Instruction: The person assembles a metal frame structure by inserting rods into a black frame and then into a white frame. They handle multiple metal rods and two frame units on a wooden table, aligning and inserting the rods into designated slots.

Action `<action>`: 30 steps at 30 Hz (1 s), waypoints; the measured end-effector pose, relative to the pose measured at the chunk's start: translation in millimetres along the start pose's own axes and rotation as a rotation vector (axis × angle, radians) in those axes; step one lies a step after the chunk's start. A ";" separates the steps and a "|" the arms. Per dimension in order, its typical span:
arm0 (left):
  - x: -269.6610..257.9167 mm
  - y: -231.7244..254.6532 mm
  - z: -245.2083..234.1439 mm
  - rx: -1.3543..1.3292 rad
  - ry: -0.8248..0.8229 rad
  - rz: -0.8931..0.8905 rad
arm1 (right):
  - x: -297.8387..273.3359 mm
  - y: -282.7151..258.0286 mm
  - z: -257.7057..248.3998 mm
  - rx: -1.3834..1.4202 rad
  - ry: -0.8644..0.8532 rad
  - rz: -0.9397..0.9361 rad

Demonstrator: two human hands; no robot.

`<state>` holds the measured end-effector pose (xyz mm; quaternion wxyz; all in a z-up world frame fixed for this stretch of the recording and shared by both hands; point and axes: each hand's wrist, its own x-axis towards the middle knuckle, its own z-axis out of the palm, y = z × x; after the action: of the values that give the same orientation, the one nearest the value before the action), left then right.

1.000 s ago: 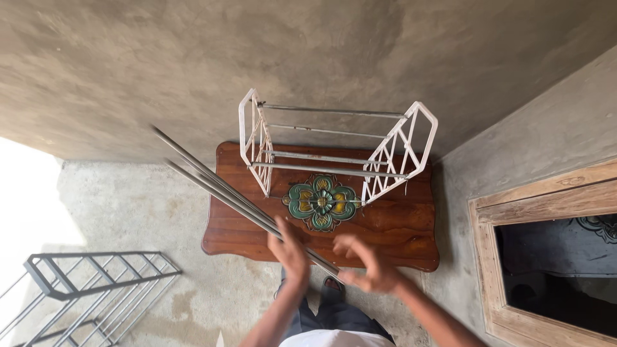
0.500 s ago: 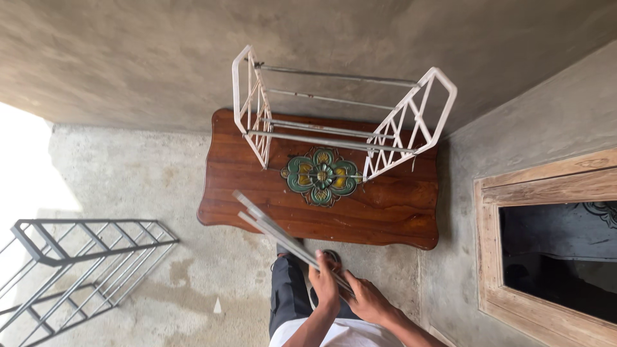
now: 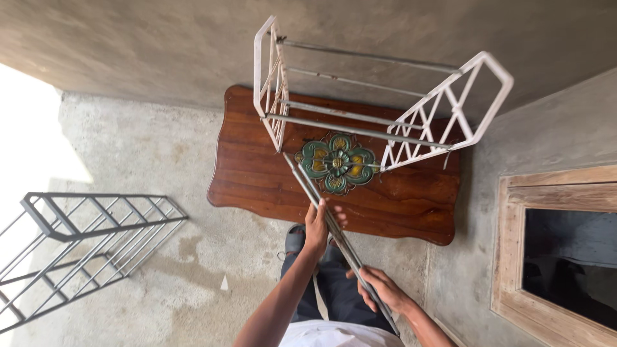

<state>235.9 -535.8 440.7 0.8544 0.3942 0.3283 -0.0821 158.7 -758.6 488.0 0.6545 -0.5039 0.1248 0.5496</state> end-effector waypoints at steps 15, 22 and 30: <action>44.4 -18.7 -19.3 -0.102 -0.016 0.029 | 48.6 2.2 22.9 -0.103 0.344 -0.124; 43.0 -25.1 -11.3 -0.205 0.009 -0.077 | 61.8 -18.5 28.2 -0.097 0.409 -0.130; 51.3 -26.0 -4.8 -0.204 -0.016 -0.035 | 65.6 -34.3 26.6 -0.221 0.421 -0.147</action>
<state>262.6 -543.8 390.2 0.8912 0.2986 0.3349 -0.0665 201.2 -694.6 471.2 0.5933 -0.6834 0.1606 0.3939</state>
